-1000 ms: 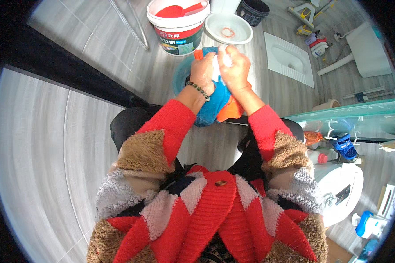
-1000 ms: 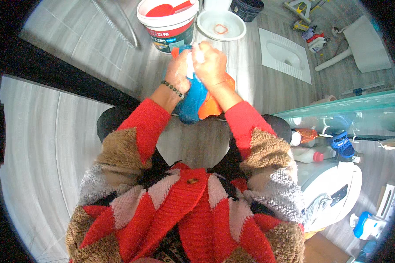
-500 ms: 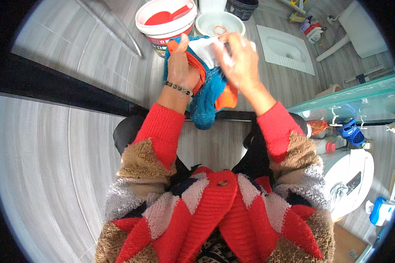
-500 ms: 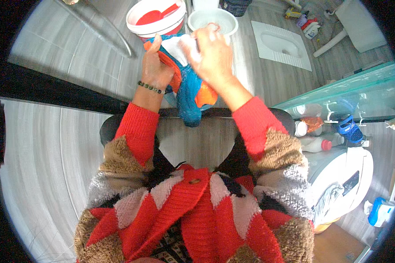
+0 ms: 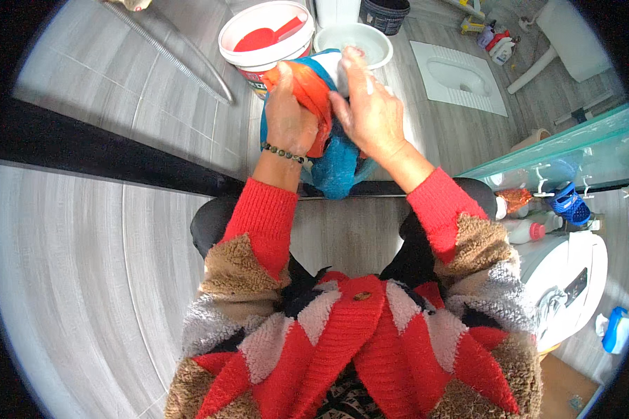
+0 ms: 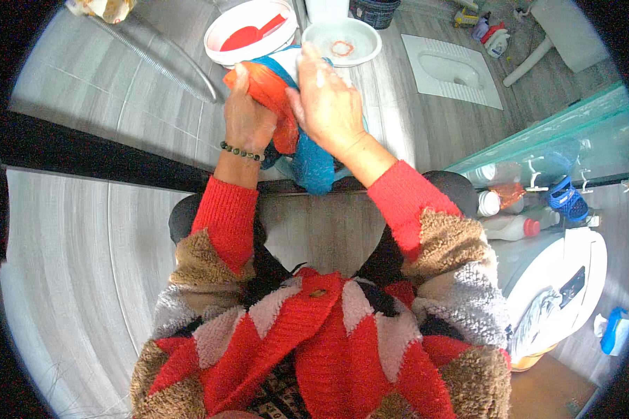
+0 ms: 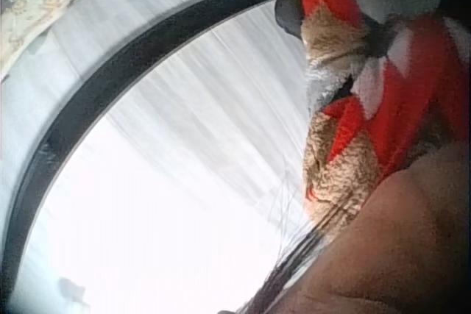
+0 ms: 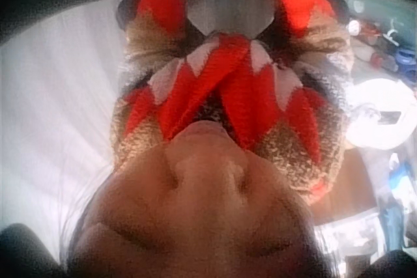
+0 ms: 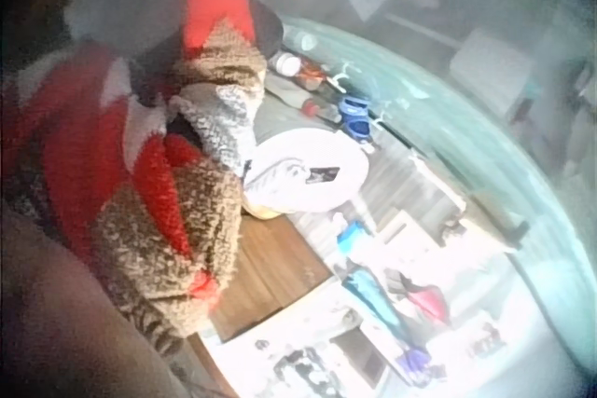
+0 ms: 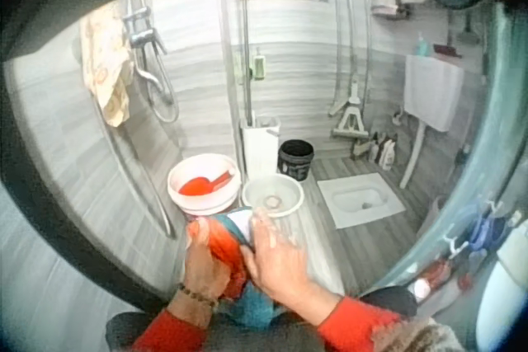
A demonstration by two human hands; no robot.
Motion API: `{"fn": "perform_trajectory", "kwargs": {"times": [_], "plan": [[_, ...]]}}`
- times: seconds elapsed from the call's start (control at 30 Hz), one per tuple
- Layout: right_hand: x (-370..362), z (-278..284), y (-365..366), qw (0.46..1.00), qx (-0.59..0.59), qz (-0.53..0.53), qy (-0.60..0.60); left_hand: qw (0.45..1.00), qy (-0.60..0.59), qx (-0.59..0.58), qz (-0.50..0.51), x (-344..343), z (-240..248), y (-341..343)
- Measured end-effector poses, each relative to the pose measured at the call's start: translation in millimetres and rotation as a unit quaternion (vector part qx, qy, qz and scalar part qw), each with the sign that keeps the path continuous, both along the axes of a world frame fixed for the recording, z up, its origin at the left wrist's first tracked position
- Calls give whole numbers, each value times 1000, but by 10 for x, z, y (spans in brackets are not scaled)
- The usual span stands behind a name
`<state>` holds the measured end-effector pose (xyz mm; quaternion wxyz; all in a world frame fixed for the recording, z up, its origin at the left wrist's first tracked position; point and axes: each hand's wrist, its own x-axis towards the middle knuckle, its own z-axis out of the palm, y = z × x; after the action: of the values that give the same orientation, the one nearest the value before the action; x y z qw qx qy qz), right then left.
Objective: The person hand washes clothes in a blue basin, scrubbing a blue and orange cloth with a bar of soap, then rinsing and wringing it out. They proceed to scrub a black garment with soap and rinse it in the same basin.
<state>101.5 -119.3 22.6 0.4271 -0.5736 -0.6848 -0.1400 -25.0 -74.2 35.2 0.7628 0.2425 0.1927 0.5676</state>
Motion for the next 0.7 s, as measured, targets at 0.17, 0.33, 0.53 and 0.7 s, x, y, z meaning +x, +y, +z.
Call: {"fn": "perform_trajectory", "kwargs": {"times": [0.17, 0.33, 0.53, 0.7], "plan": [[40, 6, 57, 987, -149, -4, 67, 987, 118, 110, -2, -17, -63, -7], [303, -218, 261, 953, -125, 144, 237, 995, 67, 72, -29, -61, -29, 2], [425, -172, 451, 635, -152, 170, 738, 995, -42, 72, -61, -82, -104, 78], [38, -11, 301, 603, -94, 231, 757, 998, 16, -58, -32, 48, -521, 159]]}}
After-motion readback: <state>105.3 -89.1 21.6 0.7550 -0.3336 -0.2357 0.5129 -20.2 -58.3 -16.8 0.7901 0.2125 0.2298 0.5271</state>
